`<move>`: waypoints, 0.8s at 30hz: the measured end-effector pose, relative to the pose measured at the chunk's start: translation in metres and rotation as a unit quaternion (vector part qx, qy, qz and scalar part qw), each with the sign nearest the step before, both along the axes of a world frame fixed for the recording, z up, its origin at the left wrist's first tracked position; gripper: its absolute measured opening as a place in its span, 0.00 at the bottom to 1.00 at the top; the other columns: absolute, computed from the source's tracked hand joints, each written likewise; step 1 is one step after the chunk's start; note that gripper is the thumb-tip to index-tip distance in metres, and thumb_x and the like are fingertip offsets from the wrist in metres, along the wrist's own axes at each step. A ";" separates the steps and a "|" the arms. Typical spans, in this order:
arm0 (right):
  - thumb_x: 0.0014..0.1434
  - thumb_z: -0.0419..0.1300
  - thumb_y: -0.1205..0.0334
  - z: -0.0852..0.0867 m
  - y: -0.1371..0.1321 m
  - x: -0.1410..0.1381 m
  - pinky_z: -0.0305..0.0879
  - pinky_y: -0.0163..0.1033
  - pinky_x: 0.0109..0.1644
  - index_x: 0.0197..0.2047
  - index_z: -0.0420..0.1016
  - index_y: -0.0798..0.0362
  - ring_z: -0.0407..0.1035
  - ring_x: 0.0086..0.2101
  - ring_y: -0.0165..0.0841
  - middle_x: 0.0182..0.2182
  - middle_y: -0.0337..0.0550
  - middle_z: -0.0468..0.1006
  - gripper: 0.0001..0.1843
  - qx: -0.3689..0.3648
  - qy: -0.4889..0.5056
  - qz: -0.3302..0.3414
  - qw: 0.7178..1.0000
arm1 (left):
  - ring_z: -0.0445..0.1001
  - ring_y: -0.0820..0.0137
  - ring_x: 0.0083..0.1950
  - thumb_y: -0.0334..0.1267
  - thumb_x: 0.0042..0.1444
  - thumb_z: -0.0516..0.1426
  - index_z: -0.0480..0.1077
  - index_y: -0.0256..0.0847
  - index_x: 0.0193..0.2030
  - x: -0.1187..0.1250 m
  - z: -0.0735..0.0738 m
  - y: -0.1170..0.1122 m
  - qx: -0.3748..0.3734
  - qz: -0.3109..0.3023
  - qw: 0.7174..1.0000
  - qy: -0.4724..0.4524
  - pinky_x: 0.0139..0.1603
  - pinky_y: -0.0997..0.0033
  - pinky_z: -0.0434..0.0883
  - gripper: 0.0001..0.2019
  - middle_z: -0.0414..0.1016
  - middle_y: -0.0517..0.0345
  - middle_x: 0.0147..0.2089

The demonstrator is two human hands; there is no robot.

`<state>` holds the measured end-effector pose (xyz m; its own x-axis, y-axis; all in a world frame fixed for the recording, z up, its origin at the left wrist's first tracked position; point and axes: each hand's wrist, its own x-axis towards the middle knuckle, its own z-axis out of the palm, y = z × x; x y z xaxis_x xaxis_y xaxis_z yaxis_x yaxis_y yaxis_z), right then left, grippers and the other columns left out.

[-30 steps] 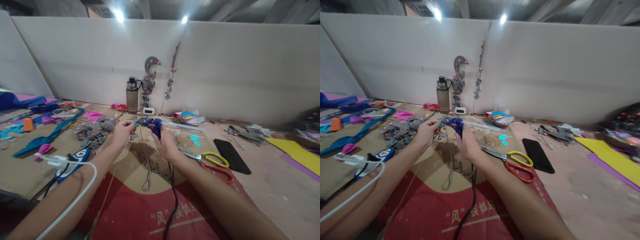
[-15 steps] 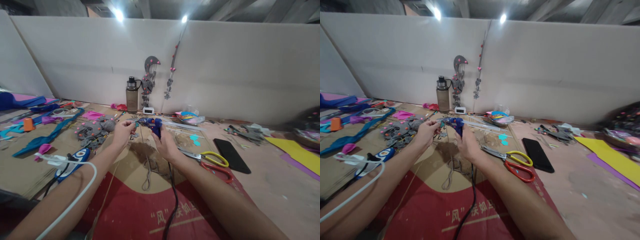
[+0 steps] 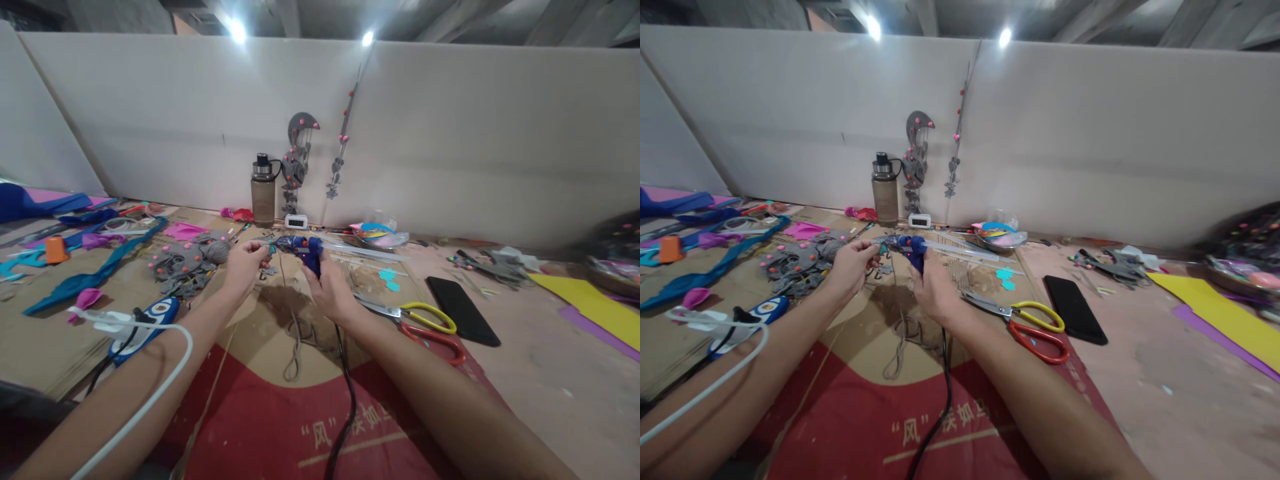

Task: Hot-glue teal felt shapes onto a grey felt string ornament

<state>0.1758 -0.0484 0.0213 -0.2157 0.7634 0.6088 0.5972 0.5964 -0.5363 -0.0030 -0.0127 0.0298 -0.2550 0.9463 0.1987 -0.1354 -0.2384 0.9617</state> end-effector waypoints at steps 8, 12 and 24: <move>0.61 0.48 0.61 0.002 -0.001 0.000 0.62 0.51 0.54 0.57 0.59 0.58 0.67 0.47 0.44 0.50 0.57 0.71 0.21 0.002 0.011 0.007 1.000 | 0.63 0.79 0.18 0.35 0.39 0.62 0.68 0.35 0.24 0.000 0.000 -0.001 -0.009 -0.010 1.000 -0.004 0.20 0.79 0.60 0.07 0.66 0.63 0.18; 0.61 0.48 0.60 0.003 -0.001 0.000 0.63 0.51 0.53 0.56 0.60 0.58 0.67 0.46 0.44 0.49 0.57 0.71 0.21 -0.007 0.005 0.001 1.000 | 0.63 0.79 0.18 0.35 0.39 0.62 0.68 0.35 0.24 0.000 -0.001 0.000 -0.011 -0.008 1.000 -0.008 0.20 0.79 0.61 0.08 0.66 0.63 0.18; 0.60 0.48 0.59 0.005 -0.004 -0.002 0.65 0.55 0.46 0.51 0.64 0.58 0.69 0.42 0.48 0.42 0.59 0.73 0.18 -0.050 -0.061 -0.038 0.996 | 0.67 0.75 0.18 0.34 0.42 0.60 0.72 0.37 0.27 -0.006 0.001 -0.003 0.013 0.064 0.978 0.199 0.19 0.78 0.64 0.04 0.69 0.62 0.19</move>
